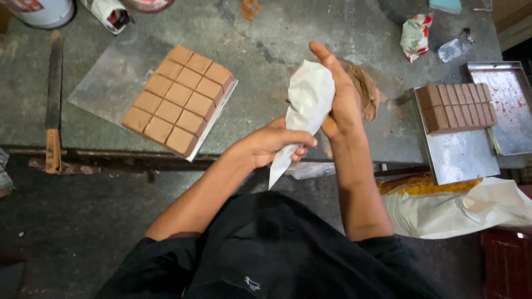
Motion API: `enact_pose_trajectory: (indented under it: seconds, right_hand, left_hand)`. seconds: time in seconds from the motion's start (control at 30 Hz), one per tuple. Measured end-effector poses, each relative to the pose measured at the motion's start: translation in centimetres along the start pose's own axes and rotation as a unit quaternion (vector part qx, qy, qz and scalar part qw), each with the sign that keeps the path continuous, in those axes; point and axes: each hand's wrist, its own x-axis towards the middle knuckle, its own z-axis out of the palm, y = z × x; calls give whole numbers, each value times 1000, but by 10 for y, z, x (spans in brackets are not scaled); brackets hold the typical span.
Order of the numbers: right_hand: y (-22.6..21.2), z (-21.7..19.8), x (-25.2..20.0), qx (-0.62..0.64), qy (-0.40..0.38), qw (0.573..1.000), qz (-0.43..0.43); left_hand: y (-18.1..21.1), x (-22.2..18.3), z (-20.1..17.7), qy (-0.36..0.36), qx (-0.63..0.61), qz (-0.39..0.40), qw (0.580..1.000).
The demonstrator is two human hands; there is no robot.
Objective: The person constructs a piping bag from paper, fills it with chocolate frosting using a metal spatula, and pipes decorative swirls onto small square cakes arranged on a metal tray.
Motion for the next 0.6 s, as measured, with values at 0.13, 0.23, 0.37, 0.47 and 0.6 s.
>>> enact_pose_trajectory:
  seconds: [0.13,0.23,0.37,0.47,0.6]
  right_hand:
    - [-5,9,-8,-1,47,997,54]
    - [1,-3,-5,-29,26,998,45]
    - [14,-20,1,-9,19,999,35]
    - [22,-30,6,82,33,994,63]
    - [28,-43,9,89,99,990,44]
  left_hand:
    - [-1,1,1,3,-2,-1,1000]
    - [-2,2,5,11,14,-10,1000]
    - [-4,3,6,11,9,-16,1000]
    - [-8,3,5,10,19,-8,1000]
    - [-10,3,4,9,18,-6,1000]
